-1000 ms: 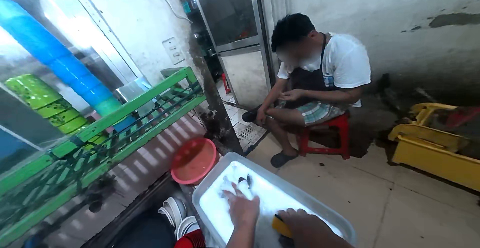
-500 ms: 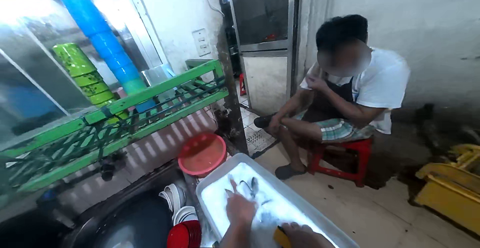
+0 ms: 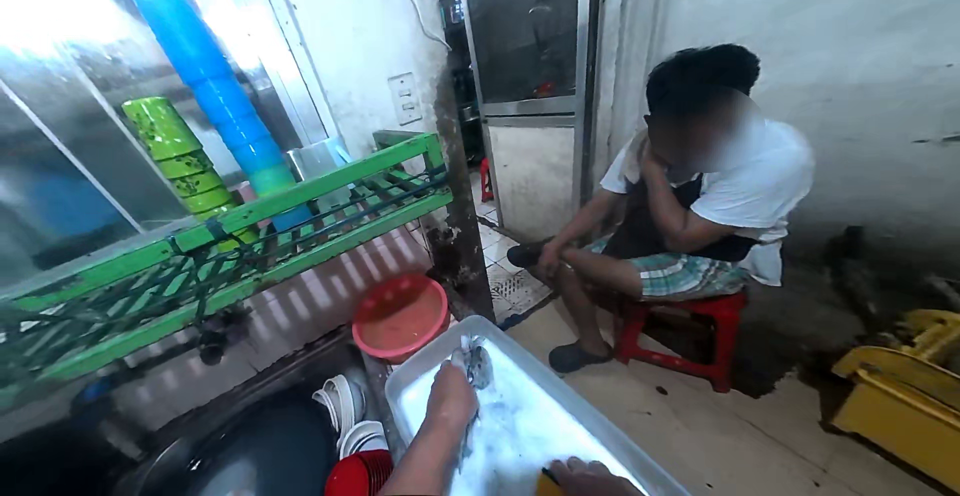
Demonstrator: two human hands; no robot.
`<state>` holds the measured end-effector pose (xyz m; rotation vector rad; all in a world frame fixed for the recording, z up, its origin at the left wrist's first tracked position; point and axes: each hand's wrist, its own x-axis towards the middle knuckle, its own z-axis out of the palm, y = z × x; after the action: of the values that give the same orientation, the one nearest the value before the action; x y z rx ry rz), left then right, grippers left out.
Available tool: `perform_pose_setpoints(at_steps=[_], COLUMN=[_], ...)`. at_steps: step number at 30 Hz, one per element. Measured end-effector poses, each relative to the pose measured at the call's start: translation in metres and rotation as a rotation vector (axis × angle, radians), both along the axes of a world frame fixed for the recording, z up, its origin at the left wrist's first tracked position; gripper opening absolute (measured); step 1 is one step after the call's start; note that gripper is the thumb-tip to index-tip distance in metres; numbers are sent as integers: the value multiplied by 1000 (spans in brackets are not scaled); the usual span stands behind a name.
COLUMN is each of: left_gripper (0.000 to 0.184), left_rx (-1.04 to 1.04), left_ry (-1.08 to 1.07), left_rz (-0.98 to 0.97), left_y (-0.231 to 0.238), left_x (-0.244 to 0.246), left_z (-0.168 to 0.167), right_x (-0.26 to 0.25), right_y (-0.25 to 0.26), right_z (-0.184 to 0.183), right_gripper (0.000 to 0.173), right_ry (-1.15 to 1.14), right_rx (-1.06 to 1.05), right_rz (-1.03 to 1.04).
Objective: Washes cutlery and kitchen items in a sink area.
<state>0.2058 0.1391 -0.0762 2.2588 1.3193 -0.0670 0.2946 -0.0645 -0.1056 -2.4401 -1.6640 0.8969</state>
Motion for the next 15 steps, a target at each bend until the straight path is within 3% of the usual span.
perform_pose_setpoints(at_steps=[3, 7, 9, 12, 15], left_gripper=[85, 107, 102, 85, 74], left_rx=[12, -56, -42, 24, 32], left_ry=[-18, 135, 153, 147, 90], left_rz=[-19, 107, 143, 50, 61], left_y=[6, -4, -16, -30, -15], left_x=[-3, -5, -1, 5, 5], left_z=[-11, -36, -45, -49, -48], right_x=[0, 1, 0, 0, 2], right_y=[1, 1, 1, 2, 2], right_z=[1, 2, 2, 4, 3], right_gripper=[57, 57, 58, 62, 65], right_ry=[10, -6, -12, 8, 12], right_rx=[-9, -18, -24, -45, -46], right_rz=[14, 17, 12, 3, 1])
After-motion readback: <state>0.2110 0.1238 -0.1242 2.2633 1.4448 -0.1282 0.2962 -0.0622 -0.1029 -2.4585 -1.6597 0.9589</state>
